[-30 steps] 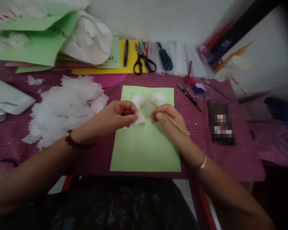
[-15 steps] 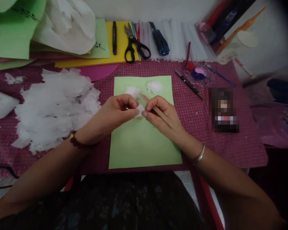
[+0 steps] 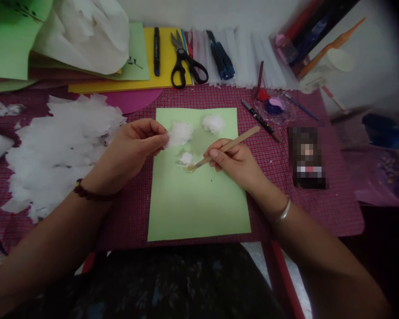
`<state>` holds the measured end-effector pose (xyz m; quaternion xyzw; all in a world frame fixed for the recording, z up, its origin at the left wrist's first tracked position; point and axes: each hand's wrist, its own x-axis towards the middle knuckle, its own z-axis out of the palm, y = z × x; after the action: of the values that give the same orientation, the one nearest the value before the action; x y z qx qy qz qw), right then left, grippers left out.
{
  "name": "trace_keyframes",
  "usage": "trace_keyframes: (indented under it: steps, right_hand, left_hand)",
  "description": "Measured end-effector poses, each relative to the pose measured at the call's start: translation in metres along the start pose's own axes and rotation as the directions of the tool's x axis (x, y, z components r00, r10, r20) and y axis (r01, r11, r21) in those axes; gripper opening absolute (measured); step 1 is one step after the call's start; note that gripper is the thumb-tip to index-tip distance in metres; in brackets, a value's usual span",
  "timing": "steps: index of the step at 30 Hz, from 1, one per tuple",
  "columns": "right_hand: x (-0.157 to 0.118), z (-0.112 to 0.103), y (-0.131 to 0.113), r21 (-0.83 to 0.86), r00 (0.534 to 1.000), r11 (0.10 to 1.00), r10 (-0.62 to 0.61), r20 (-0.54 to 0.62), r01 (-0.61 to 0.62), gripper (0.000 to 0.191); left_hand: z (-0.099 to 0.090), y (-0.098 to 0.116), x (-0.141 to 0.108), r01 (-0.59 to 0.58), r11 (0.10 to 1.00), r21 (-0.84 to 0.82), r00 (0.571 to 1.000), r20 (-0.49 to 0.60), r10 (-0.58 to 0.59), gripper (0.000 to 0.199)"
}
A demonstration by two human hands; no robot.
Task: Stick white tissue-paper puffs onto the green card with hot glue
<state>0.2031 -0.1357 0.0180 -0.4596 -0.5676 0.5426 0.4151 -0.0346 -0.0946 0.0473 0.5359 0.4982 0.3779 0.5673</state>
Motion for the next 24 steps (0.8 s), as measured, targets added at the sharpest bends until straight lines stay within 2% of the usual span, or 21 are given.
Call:
trace_keyframes:
  steps: [5,10,13,16,18,21,24]
  right_hand:
    - [0.002,0.005,0.003,0.015,0.999,0.999,0.031,0.029,-0.032,0.020]
    - [0.004,0.006,0.006,0.021,1.000,1.000,-0.022,-0.013,0.022,0.018]
    - [0.006,0.006,0.006,0.025,0.999,0.999,-0.041,-0.020,0.042,0.018]
    - [0.007,0.007,0.005,0.024,0.999,0.999,-0.041,-0.014,0.041,0.019]
    - [0.008,0.007,0.006,0.028,0.999,0.999,-0.033,-0.014,0.034,0.021]
    - [0.008,0.005,0.008,0.046,0.999,0.998,-0.031,-0.020,0.032,0.022]
    - [0.007,0.000,0.007,0.061,0.996,0.997,-0.044,-0.083,0.049,0.020]
  left_hand:
    - [-0.002,-0.005,0.002,0.036,0.999,0.000,0.999,0.012,-0.036,0.008]
    - [-0.003,-0.004,0.001,0.054,0.998,0.015,0.998,0.015,-0.055,0.008]
    - [-0.003,0.000,-0.003,0.069,0.993,0.096,0.991,0.106,-0.079,0.009]
    - [0.001,0.006,-0.010,0.098,0.978,0.183,0.959,0.247,-0.142,0.010]
    - [0.008,0.009,-0.016,0.102,0.972,0.212,0.938,0.305,-0.165,0.011]
    - [0.020,0.006,-0.020,0.063,0.966,0.249,0.944,0.300,-0.139,0.014]
    - [0.029,-0.003,-0.020,0.016,0.954,0.300,0.964,0.248,-0.094,0.017]
